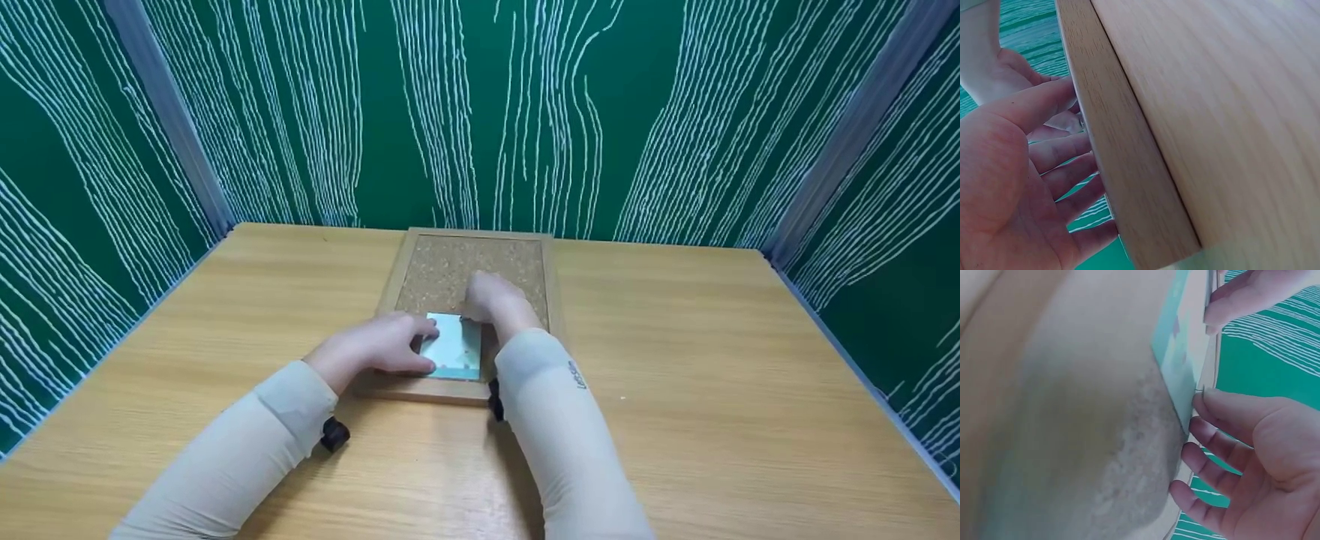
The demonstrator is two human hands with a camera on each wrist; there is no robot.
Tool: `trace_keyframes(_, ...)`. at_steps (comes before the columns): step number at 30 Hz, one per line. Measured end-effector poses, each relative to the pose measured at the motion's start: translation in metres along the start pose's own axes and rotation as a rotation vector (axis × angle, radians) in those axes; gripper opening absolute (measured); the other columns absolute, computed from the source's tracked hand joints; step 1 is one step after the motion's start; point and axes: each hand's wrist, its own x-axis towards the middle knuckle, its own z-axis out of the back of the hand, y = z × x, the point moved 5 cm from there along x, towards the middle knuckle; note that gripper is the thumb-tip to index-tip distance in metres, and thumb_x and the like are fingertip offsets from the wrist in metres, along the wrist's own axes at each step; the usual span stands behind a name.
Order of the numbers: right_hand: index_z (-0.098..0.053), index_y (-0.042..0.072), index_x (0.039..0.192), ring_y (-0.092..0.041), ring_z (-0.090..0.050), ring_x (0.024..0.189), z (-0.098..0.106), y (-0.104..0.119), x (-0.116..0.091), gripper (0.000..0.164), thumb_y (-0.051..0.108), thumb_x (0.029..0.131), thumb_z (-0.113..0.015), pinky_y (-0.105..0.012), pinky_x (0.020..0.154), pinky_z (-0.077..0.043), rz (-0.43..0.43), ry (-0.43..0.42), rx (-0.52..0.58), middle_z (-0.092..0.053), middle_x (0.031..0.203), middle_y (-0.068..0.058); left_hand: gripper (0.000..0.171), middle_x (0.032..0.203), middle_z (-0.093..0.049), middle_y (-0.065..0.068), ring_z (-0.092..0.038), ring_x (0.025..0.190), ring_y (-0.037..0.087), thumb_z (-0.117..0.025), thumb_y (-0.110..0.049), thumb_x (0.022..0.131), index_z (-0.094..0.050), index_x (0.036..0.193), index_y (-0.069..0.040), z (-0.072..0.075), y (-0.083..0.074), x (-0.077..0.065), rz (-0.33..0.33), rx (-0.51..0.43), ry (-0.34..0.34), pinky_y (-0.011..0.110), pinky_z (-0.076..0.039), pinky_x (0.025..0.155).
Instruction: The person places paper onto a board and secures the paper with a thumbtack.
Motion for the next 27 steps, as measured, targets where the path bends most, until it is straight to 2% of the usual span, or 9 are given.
trace_keyframes(8, -0.078, 0.012, 0.107, -0.029, -0.067, 0.092, 0.017, 0.002, -0.001, 0.015, 0.019, 0.099, -0.068, -0.046, 0.089, -0.054, -0.006, -0.048, 0.006, -0.074, 0.1, -0.009, 0.059, 0.146, -0.056, 0.007, -0.052, 0.13, 0.023, -0.072, -0.041, 0.093, -0.06, 0.144, -0.013, 0.001, 0.0, 0.0, 0.005, -0.007, 0.005, 0.042, -0.038, 0.112)
trace_keyframes(14, -0.074, 0.01, 0.114, -0.027, -0.067, 0.092, 0.031, 0.005, -0.005, 0.022, 0.023, 0.097, -0.069, -0.044, 0.081, -0.055, 0.045, -0.093, -0.013, -0.072, 0.105, -0.01, 0.056, 0.138, -0.062, 0.008, -0.055, 0.126, 0.024, -0.073, -0.041, 0.092, -0.064, 0.138, -0.012, 0.002, -0.002, 0.002, -0.047, 0.054, -0.016, 0.039, -0.041, 0.108)
trace_keyframes(20, -0.067, 0.008, 0.129, -0.029, -0.065, 0.103, 0.033, 0.002, -0.005, 0.038, 0.027, 0.096, -0.069, -0.05, 0.091, -0.053, 0.033, -0.09, 0.03, -0.068, 0.12, -0.013, 0.057, 0.14, -0.061, 0.009, -0.054, 0.127, 0.025, -0.073, -0.041, 0.091, -0.064, 0.139, -0.011, 0.002, -0.002, 0.002, -0.038, 0.05, -0.016, 0.039, -0.04, 0.109)
trace_keyframes(27, -0.063, 0.008, 0.136, -0.032, -0.061, 0.109, 0.025, -0.011, -0.002, 0.047, 0.033, 0.096, -0.07, -0.054, 0.099, -0.047, -0.03, -0.059, 0.027, -0.066, 0.125, -0.015, 0.058, 0.142, -0.059, 0.007, -0.054, 0.125, 0.022, -0.072, -0.041, 0.092, -0.062, 0.141, -0.012, 0.002, -0.001, 0.001, -0.021, 0.039, -0.002, 0.04, -0.039, 0.11)
